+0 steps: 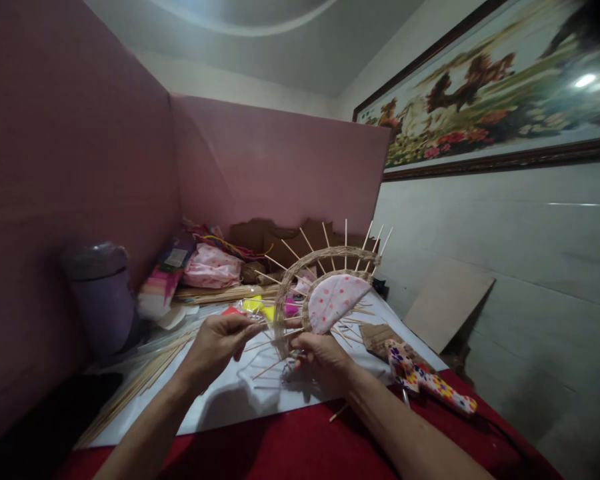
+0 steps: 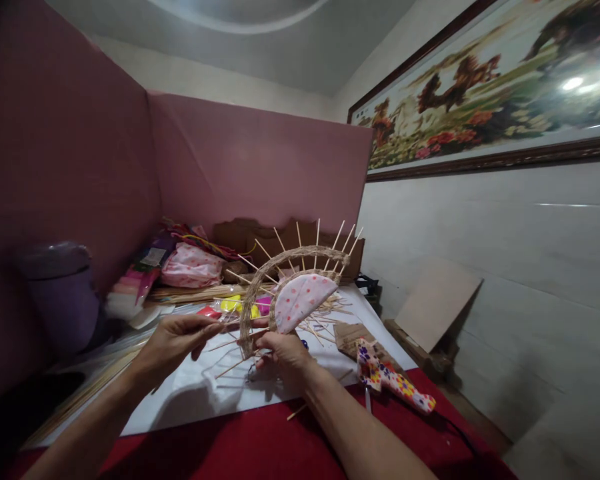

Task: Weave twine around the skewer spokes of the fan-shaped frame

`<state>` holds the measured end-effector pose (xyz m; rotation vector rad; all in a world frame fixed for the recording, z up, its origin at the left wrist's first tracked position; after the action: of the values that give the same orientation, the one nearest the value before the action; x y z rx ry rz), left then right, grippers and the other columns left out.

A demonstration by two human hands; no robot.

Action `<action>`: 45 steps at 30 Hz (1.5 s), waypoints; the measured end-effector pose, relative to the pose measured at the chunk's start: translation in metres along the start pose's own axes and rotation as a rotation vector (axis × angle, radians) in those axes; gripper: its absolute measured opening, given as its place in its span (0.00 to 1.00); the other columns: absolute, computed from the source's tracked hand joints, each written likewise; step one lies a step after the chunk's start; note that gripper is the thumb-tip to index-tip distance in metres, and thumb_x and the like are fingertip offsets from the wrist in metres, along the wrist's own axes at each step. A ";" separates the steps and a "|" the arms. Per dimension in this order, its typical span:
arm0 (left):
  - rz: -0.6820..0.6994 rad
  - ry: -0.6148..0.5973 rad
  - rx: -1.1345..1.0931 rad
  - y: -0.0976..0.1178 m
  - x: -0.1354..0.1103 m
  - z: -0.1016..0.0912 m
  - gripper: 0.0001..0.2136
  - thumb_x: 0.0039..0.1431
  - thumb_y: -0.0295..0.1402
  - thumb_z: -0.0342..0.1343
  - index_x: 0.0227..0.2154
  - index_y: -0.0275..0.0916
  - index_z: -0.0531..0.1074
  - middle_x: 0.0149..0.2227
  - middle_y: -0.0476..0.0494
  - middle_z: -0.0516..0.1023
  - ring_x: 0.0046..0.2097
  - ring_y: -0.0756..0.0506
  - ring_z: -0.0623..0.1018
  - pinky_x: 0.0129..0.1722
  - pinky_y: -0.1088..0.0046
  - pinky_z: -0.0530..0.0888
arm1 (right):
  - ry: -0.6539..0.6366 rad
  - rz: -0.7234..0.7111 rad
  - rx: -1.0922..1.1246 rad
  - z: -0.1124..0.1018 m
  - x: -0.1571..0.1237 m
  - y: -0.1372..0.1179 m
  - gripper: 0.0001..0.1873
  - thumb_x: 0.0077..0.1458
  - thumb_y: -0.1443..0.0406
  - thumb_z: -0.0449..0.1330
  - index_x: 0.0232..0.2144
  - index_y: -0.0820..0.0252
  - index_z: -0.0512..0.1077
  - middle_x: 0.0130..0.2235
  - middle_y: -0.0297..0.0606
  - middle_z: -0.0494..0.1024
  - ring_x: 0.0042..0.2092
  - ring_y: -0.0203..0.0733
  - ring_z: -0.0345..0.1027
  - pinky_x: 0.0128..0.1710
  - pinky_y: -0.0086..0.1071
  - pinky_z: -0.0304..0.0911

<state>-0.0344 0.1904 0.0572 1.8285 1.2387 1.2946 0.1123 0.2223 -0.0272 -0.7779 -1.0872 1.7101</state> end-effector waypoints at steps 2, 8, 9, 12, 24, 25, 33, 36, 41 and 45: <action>0.068 0.035 0.048 0.006 -0.001 -0.002 0.15 0.51 0.44 0.57 0.21 0.37 0.77 0.15 0.51 0.66 0.21 0.53 0.64 0.22 0.78 0.62 | -0.006 0.032 -0.030 0.001 -0.001 0.003 0.22 0.37 0.72 0.57 0.40 0.62 0.69 0.28 0.36 0.76 0.23 0.32 0.64 0.16 0.22 0.57; 0.099 0.193 0.227 0.004 -0.004 -0.016 0.13 0.52 0.44 0.57 0.28 0.40 0.78 0.23 0.48 0.76 0.24 0.50 0.70 0.25 0.77 0.64 | -0.054 0.051 -0.022 0.007 -0.007 0.001 0.21 0.37 0.74 0.58 0.39 0.63 0.70 0.24 0.33 0.75 0.20 0.30 0.60 0.17 0.22 0.57; 0.090 0.218 0.273 0.003 -0.005 -0.019 0.12 0.51 0.43 0.57 0.29 0.40 0.78 0.24 0.47 0.77 0.26 0.49 0.72 0.26 0.77 0.64 | -0.062 0.068 -0.007 0.007 -0.008 0.002 0.21 0.37 0.74 0.58 0.39 0.63 0.70 0.24 0.33 0.75 0.20 0.30 0.59 0.17 0.22 0.57; 0.059 0.284 0.403 0.002 -0.005 -0.028 0.12 0.51 0.43 0.57 0.28 0.41 0.78 0.26 0.45 0.79 0.30 0.47 0.74 0.28 0.76 0.65 | -0.100 0.090 0.058 0.009 -0.009 0.001 0.21 0.35 0.74 0.57 0.38 0.64 0.71 0.25 0.33 0.75 0.19 0.28 0.58 0.16 0.21 0.55; 0.027 0.127 0.080 -0.011 -0.001 -0.001 0.14 0.50 0.43 0.57 0.23 0.38 0.78 0.20 0.49 0.75 0.24 0.50 0.70 0.23 0.77 0.62 | -0.338 0.156 0.144 0.032 -0.023 -0.004 0.22 0.33 0.74 0.56 0.37 0.64 0.71 0.28 0.36 0.77 0.21 0.30 0.62 0.17 0.22 0.53; 0.031 0.133 0.083 -0.011 -0.001 0.000 0.13 0.50 0.43 0.57 0.23 0.39 0.78 0.20 0.49 0.75 0.24 0.50 0.71 0.23 0.77 0.62 | -0.349 0.162 0.131 0.034 -0.024 -0.003 0.22 0.33 0.73 0.55 0.37 0.65 0.72 0.27 0.36 0.77 0.20 0.29 0.61 0.17 0.22 0.53; -0.064 0.221 0.027 -0.020 -0.003 -0.007 0.11 0.48 0.41 0.59 0.29 0.40 0.80 0.20 0.47 0.78 0.22 0.49 0.72 0.19 0.77 0.60 | -0.417 0.136 0.067 0.042 -0.027 -0.005 0.23 0.36 0.73 0.55 0.39 0.67 0.72 0.38 0.45 0.79 0.19 0.26 0.59 0.16 0.21 0.53; -0.079 0.214 -0.043 -0.019 -0.002 -0.004 0.11 0.48 0.41 0.59 0.29 0.38 0.80 0.19 0.47 0.77 0.21 0.50 0.70 0.18 0.77 0.60 | -0.425 0.125 0.071 0.042 -0.027 -0.006 0.22 0.35 0.73 0.53 0.37 0.68 0.73 0.38 0.45 0.78 0.19 0.26 0.58 0.16 0.21 0.53; -0.114 0.225 -0.275 -0.019 -0.002 -0.002 0.12 0.42 0.40 0.63 0.22 0.35 0.79 0.12 0.52 0.67 0.16 0.55 0.61 0.15 0.78 0.57 | -0.400 0.116 0.068 0.040 -0.026 -0.007 0.22 0.35 0.73 0.54 0.37 0.66 0.74 0.36 0.43 0.79 0.19 0.26 0.60 0.17 0.20 0.53; -0.108 0.232 -0.282 -0.017 -0.001 -0.003 0.12 0.41 0.40 0.63 0.21 0.34 0.78 0.12 0.53 0.64 0.16 0.55 0.60 0.15 0.79 0.56 | -0.386 0.112 0.067 0.041 -0.027 -0.010 0.22 0.35 0.74 0.54 0.38 0.67 0.74 0.40 0.44 0.78 0.20 0.25 0.59 0.17 0.20 0.53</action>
<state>-0.0435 0.1956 0.0440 1.4272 1.1833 1.5648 0.0910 0.1859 -0.0012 -0.4829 -1.2530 2.0369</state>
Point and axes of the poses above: each hand's wrist, its own x-axis towards the middle knuckle, its own z-axis out of the palm, y = z × x, the point moved 10 cm from there along x, towards the middle knuckle
